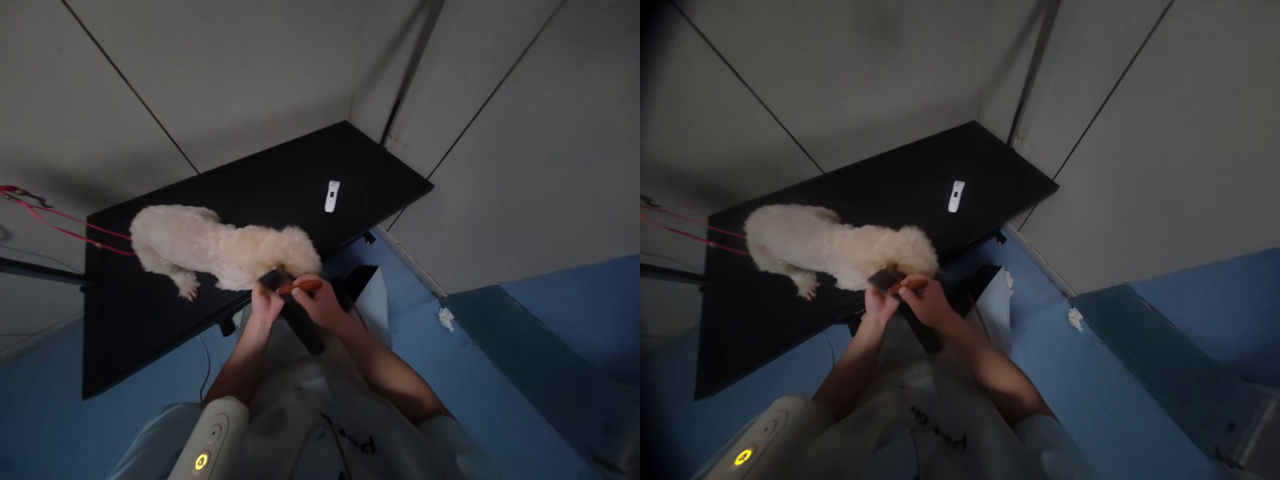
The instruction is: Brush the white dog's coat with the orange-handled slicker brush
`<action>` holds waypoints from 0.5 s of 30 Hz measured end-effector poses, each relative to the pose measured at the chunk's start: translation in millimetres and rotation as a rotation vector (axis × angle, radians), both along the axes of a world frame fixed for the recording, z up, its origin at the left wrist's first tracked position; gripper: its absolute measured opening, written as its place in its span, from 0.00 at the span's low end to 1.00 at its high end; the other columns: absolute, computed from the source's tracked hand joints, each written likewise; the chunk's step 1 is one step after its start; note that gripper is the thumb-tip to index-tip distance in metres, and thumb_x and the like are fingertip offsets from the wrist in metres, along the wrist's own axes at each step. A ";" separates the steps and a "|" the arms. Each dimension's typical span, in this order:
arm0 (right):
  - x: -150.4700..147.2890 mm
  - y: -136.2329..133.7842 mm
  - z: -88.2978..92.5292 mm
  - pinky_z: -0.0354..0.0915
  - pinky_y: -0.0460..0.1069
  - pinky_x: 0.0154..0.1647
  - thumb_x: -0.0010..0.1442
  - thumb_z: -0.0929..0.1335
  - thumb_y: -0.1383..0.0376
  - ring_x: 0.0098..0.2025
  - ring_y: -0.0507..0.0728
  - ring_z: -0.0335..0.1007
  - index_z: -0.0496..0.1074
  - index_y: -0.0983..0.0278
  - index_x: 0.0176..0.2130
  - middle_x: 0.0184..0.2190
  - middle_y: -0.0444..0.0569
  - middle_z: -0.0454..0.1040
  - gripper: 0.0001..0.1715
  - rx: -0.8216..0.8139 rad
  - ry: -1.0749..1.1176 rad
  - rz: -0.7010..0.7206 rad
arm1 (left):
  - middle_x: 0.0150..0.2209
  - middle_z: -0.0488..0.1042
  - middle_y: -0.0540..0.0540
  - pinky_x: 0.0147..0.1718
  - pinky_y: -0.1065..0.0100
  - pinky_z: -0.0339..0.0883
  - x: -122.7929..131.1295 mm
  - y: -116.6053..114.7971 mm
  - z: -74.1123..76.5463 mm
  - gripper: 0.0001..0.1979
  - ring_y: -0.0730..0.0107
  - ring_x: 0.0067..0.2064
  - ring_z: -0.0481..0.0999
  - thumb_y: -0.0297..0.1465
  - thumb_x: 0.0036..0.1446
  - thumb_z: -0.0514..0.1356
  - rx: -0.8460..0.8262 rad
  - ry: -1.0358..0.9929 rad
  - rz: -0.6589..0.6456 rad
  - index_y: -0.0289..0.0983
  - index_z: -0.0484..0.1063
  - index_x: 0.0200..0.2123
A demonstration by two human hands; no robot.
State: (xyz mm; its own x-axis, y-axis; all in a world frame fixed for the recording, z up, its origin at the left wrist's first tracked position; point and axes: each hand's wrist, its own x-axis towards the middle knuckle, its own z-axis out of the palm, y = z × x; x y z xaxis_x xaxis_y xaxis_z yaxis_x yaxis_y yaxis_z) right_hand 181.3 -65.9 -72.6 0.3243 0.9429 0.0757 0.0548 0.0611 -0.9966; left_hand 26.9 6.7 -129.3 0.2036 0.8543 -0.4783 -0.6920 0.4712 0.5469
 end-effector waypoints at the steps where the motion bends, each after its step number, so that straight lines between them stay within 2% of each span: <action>1: -1.0 1.0 -0.9 0.74 0.52 0.40 0.55 0.71 0.53 0.35 0.57 0.76 0.74 0.59 0.35 0.31 0.47 0.78 0.13 -0.019 0.018 0.013 | 0.37 0.83 0.46 0.40 0.72 0.78 2.6 -0.2 1.2 0.08 0.68 0.40 0.83 0.33 0.67 0.58 -0.018 0.011 0.025 0.40 0.77 0.40; 4: -2.6 3.6 -2.3 0.73 0.52 0.40 0.58 0.68 0.51 0.35 0.57 0.75 0.72 0.59 0.37 0.31 0.48 0.78 0.15 -0.034 0.035 -0.165 | 0.40 0.84 0.47 0.42 0.72 0.79 9.1 -1.8 1.0 0.12 0.70 0.42 0.83 0.30 0.69 0.53 -0.009 0.016 0.058 0.40 0.78 0.42; 5: -3.0 3.6 -2.3 0.73 0.52 0.42 0.58 0.68 0.52 0.37 0.58 0.76 0.72 0.59 0.37 0.33 0.49 0.78 0.14 -0.021 0.012 -0.176 | 0.41 0.84 0.46 0.43 0.71 0.79 10.2 -2.5 -0.5 0.12 0.69 0.43 0.84 0.30 0.70 0.53 -0.006 0.022 0.046 0.40 0.78 0.42; 7: -3.0 3.3 -2.8 0.73 0.53 0.45 0.56 0.70 0.53 0.39 0.59 0.77 0.73 0.59 0.36 0.35 0.49 0.80 0.13 -0.004 -0.025 -0.042 | 0.36 0.83 0.47 0.42 0.72 0.78 10.6 -3.5 -4.8 0.11 0.69 0.39 0.83 0.29 0.69 0.55 -0.029 0.051 0.024 0.40 0.77 0.38; 9: 0.1 4.0 -4.2 0.73 0.52 0.41 0.55 0.70 0.53 0.36 0.58 0.76 0.73 0.59 0.35 0.32 0.48 0.79 0.12 -0.021 0.008 0.062 | 0.31 0.81 0.48 0.39 0.73 0.78 9.2 -4.1 -8.8 0.09 0.70 0.35 0.82 0.28 0.67 0.57 -0.047 0.063 0.021 0.40 0.76 0.35; 10: 3.2 4.9 -5.3 0.72 0.52 0.39 0.55 0.69 0.53 0.33 0.57 0.75 0.73 0.59 0.35 0.30 0.47 0.78 0.13 -0.028 0.041 0.021 | 0.31 0.82 0.48 0.40 0.73 0.78 8.5 -4.4 -10.2 0.08 0.70 0.35 0.82 0.28 0.67 0.57 -0.042 0.056 0.019 0.40 0.76 0.36; 13: 14.5 7.3 -8.8 0.71 0.51 0.36 0.57 0.69 0.52 0.31 0.56 0.72 0.72 0.59 0.37 0.29 0.45 0.75 0.15 0.018 0.085 -0.331 | 0.42 0.85 0.45 0.47 0.69 0.79 8.0 -5.5 -13.4 0.09 0.68 0.43 0.84 0.29 0.66 0.57 -0.021 -0.008 -0.033 0.38 0.79 0.43; 14: 16.9 7.4 -10.2 0.70 0.50 0.36 0.57 0.70 0.52 0.31 0.55 0.72 0.72 0.59 0.37 0.29 0.44 0.75 0.14 0.039 0.084 -0.384 | 0.44 0.85 0.44 0.48 0.68 0.79 8.7 -6.0 -15.0 0.10 0.67 0.44 0.84 0.29 0.66 0.58 -0.027 -0.021 -0.059 0.37 0.79 0.44; 15: 18.1 7.2 -11.6 0.70 0.50 0.35 0.57 0.70 0.53 0.30 0.55 0.72 0.72 0.59 0.37 0.28 0.44 0.75 0.13 0.044 0.089 -0.352 | 0.43 0.85 0.43 0.49 0.67 0.79 9.6 -6.7 -17.2 0.10 0.66 0.44 0.84 0.29 0.65 0.58 -0.038 -0.027 -0.089 0.36 0.79 0.43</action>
